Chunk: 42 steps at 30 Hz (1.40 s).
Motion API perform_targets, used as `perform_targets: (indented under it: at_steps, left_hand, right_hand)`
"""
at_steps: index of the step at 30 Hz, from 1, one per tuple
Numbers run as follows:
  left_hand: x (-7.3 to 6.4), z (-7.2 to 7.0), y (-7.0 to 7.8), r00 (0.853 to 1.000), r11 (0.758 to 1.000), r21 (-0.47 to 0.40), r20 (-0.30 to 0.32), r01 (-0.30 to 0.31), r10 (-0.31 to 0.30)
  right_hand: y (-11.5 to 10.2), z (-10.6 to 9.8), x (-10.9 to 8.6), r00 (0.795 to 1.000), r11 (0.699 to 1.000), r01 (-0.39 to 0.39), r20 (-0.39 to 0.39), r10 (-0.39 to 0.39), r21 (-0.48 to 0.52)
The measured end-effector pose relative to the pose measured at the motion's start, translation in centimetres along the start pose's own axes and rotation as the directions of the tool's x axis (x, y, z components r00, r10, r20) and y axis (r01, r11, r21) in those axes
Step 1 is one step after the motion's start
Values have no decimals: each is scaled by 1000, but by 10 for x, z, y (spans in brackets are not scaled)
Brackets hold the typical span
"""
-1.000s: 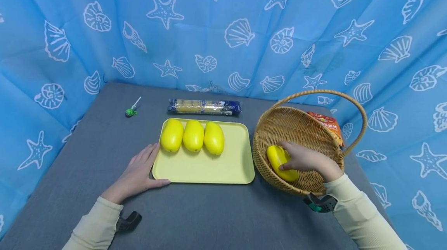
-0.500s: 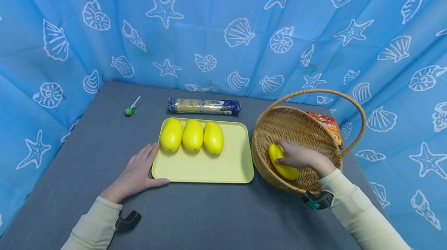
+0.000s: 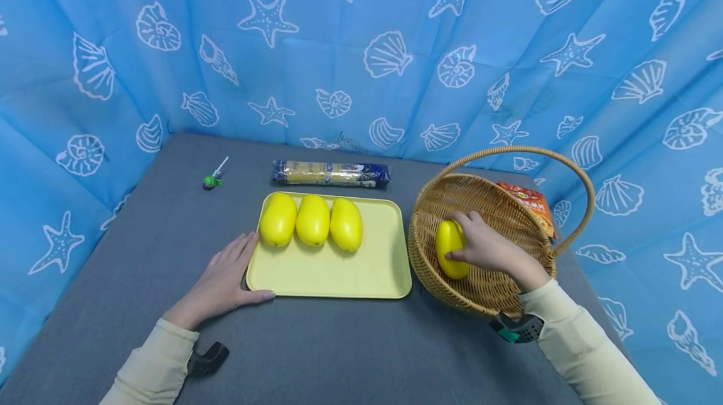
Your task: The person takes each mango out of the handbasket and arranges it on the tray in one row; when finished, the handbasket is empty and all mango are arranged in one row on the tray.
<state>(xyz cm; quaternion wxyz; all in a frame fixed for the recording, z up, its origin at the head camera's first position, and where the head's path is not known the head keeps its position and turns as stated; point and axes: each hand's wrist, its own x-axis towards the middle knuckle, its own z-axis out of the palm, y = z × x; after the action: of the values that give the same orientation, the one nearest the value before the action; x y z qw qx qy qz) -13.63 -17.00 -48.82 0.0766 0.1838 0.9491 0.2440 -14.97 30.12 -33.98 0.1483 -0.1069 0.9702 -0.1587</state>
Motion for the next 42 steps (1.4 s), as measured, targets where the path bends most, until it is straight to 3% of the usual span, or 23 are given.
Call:
perform_targets:
  at_steps: [5,11,20,26,31,37,42]
  left_hand:
    - [1,0,0,1000,1000,5,-3,-3,3]
    - [0,-1,0,1000,1000,9,-4,-4,4]
    - [-2,1,-1,1000,1000,9,3,5,-5]
    - [-2,1,0,1000,1000,7,4,0,0]
    - [-1,0,0,1000,1000,13,-1,0,0]
    - [0,0,0,1000,1000,22,-2,-4,4]
    - [0,1,0,1000,1000,20,-9,-12,12]
  right_hand:
    - [-1,-3,0,990,999,29,-139,-27,18]
    - [3,-2,-1,975,999,23,-221,-15,31]
    - [5,4,-18,990,992,-12,-144,-5,-123]
    - [2,9,-36,992,977,57,-95,-78,-204]
    - [2,8,-46,996,977,78,-35,-86,-199]
    - [7,10,-53,996,989,14,88,-1,-145]
    - [13,17,-53,999,990,-5,43,11,-139]
